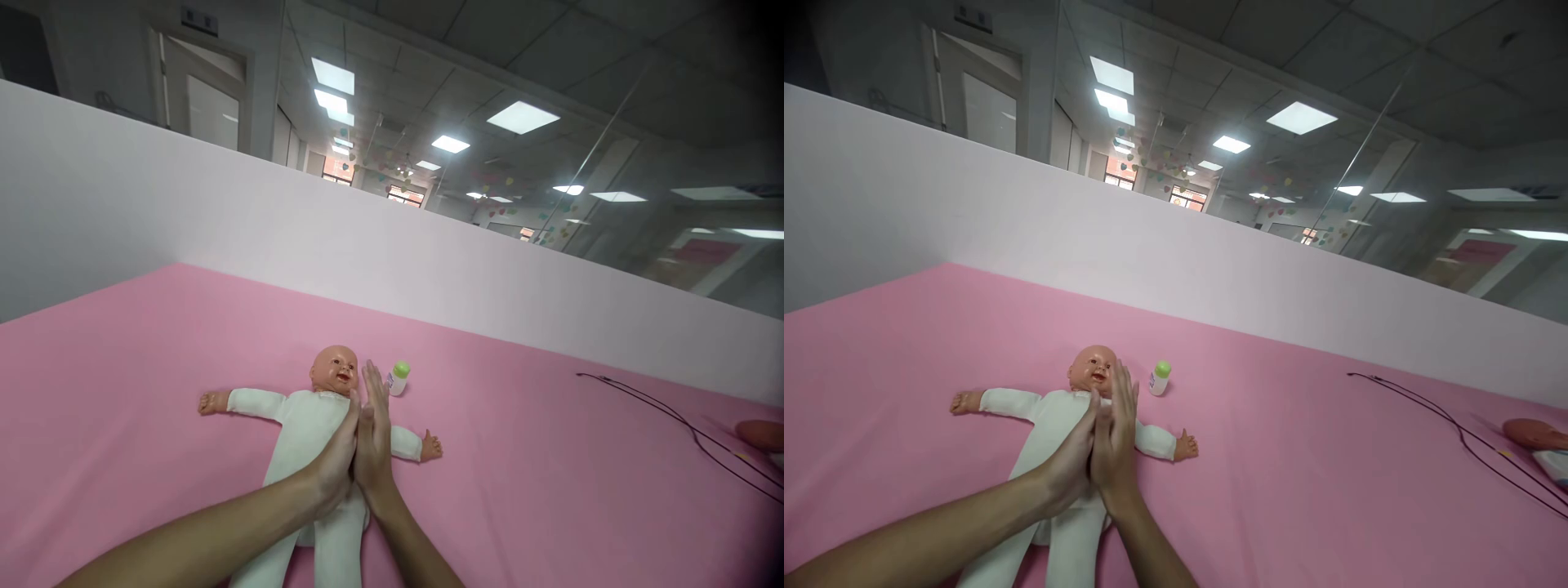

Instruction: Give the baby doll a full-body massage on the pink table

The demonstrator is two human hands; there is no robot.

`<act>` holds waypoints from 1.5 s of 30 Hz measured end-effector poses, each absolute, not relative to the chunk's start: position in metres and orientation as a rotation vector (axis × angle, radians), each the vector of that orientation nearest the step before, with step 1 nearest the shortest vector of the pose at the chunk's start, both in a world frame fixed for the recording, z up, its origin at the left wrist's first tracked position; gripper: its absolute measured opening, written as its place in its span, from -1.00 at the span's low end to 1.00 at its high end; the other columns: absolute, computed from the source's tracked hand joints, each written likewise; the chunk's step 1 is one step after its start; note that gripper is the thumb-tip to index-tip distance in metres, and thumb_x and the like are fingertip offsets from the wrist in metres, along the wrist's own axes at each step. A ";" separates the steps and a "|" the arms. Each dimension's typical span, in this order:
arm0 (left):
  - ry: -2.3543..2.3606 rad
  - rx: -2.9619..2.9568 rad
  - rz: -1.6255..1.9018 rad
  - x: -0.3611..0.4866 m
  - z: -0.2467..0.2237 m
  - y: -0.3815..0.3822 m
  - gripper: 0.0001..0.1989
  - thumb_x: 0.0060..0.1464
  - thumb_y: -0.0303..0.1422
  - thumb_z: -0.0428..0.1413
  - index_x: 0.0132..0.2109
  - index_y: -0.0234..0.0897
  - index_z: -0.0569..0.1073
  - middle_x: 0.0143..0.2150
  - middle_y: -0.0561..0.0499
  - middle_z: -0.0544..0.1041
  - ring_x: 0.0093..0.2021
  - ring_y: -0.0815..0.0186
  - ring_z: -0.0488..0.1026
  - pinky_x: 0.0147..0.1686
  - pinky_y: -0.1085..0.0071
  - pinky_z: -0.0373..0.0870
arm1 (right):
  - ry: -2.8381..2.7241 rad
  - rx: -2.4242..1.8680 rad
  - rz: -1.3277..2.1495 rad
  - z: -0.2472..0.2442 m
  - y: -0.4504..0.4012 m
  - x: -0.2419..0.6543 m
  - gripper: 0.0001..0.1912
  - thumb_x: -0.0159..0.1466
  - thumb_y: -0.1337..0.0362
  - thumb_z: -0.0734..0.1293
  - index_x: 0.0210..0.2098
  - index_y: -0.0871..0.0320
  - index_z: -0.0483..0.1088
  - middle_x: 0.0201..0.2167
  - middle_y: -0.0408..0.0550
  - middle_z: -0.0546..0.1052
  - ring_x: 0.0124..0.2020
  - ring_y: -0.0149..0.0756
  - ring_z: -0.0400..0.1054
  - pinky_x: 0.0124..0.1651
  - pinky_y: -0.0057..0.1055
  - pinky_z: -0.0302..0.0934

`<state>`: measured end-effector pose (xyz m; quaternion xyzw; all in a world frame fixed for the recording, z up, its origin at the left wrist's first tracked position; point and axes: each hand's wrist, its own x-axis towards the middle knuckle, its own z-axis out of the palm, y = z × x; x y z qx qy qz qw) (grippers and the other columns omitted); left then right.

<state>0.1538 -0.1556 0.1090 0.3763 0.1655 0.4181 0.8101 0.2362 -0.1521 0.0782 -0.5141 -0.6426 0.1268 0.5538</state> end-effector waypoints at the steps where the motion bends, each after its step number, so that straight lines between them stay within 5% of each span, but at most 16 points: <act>1: 0.352 0.792 0.879 0.151 0.111 -0.157 -0.21 0.40 0.16 -0.20 0.55 -0.19 0.15 0.57 0.04 0.10 0.60 0.16 -0.20 0.54 0.30 -0.16 | -1.481 -1.237 0.340 0.077 -0.150 0.238 -0.35 0.56 -0.10 -0.02 0.53 -0.02 0.04 0.58 -0.05 0.00 0.59 -0.02 -0.22 0.56 0.23 -0.22; 6: 0.428 0.714 0.942 0.142 0.112 -0.140 -0.22 0.40 0.18 -0.21 0.51 -0.17 0.22 0.58 0.01 0.09 0.59 0.19 -0.12 0.55 0.26 -0.21 | -1.523 -1.210 0.454 0.063 -0.163 0.229 -0.34 0.56 -0.03 0.05 0.57 -0.04 -0.11 0.60 -0.11 -0.10 0.60 -0.08 -0.29 0.58 0.17 -0.23; 13: 0.407 0.924 1.006 0.115 0.109 -0.120 -0.29 0.36 0.21 -0.09 0.41 -0.07 0.38 0.55 -0.02 0.19 0.53 0.13 0.11 0.49 0.17 0.08 | -1.557 -1.118 0.517 0.079 -0.163 0.249 -0.40 0.49 -0.02 0.26 0.45 -0.01 0.22 0.49 -0.01 0.24 0.51 -0.07 0.07 0.50 0.03 0.08; 17: 0.612 1.334 1.090 0.085 0.099 -0.118 -0.50 0.31 0.06 0.13 0.16 -0.18 0.61 0.24 -0.13 0.59 0.26 0.04 0.50 0.30 0.12 0.37 | -1.482 -1.244 0.500 0.080 -0.159 0.275 -0.58 0.44 -0.04 0.30 0.09 0.07 0.58 0.12 0.08 0.62 0.18 -0.01 0.50 0.25 -0.04 0.39; 20: 0.890 1.668 1.177 0.067 0.080 -0.111 -0.62 0.33 -0.02 0.13 -0.08 -0.21 0.67 -0.04 -0.10 0.71 0.01 0.05 0.61 0.13 0.12 0.48 | -1.484 -1.383 0.492 0.071 -0.160 0.290 -0.56 0.42 -0.07 0.29 -0.07 0.11 0.63 -0.05 0.12 0.68 0.01 0.01 0.57 0.08 -0.07 0.48; 24: 1.105 2.019 1.171 0.055 0.047 -0.096 -0.58 0.40 -0.07 0.02 0.09 -0.23 0.61 0.12 -0.14 0.65 0.15 0.01 0.55 0.20 0.05 0.43 | -1.528 -1.541 0.465 0.048 -0.158 0.299 -0.40 0.39 -0.13 0.27 0.17 0.19 0.53 0.17 0.22 0.57 0.20 0.10 0.47 0.23 0.04 0.39; 29: 1.127 2.399 0.935 0.047 0.015 -0.082 -0.41 0.43 -0.05 -0.06 0.41 -0.28 0.37 0.41 -0.19 0.41 0.39 -0.01 0.36 0.34 0.00 0.32 | -1.800 -1.680 0.466 0.020 -0.156 0.298 -0.17 0.43 -0.19 0.17 0.47 0.27 0.17 0.49 0.21 0.20 0.51 0.09 0.06 0.53 0.12 -0.06; 35: 1.530 2.610 0.848 0.030 0.007 -0.078 -0.36 0.41 0.04 -0.08 0.24 -0.41 0.51 0.27 -0.38 0.53 0.32 -0.22 0.40 0.34 -0.25 0.18 | -1.856 -2.003 0.274 0.019 -0.164 0.322 -0.13 0.46 -0.20 0.12 0.43 0.42 0.22 0.46 0.33 0.21 0.52 0.22 0.00 0.56 0.19 -0.28; 40: 1.294 2.539 0.812 0.037 0.014 -0.088 -0.32 0.44 0.01 -0.14 0.44 -0.39 0.31 0.46 -0.33 0.30 0.47 -0.11 0.22 0.41 -0.08 0.14 | -1.811 -1.771 0.426 0.020 -0.170 0.319 -0.15 0.44 -0.22 0.15 0.50 0.22 0.12 0.54 0.12 0.08 0.57 0.11 -0.12 0.56 0.15 -0.22; 45: 1.286 2.437 0.712 0.021 0.015 -0.087 -0.33 0.39 0.00 -0.07 0.44 -0.34 0.32 0.46 -0.32 0.30 0.48 -0.12 0.20 0.44 -0.11 0.02 | -1.785 -1.737 0.365 0.016 -0.167 0.331 -0.31 0.41 -0.16 0.24 0.35 0.12 0.38 0.38 0.16 0.39 0.45 0.19 0.17 0.48 0.23 -0.03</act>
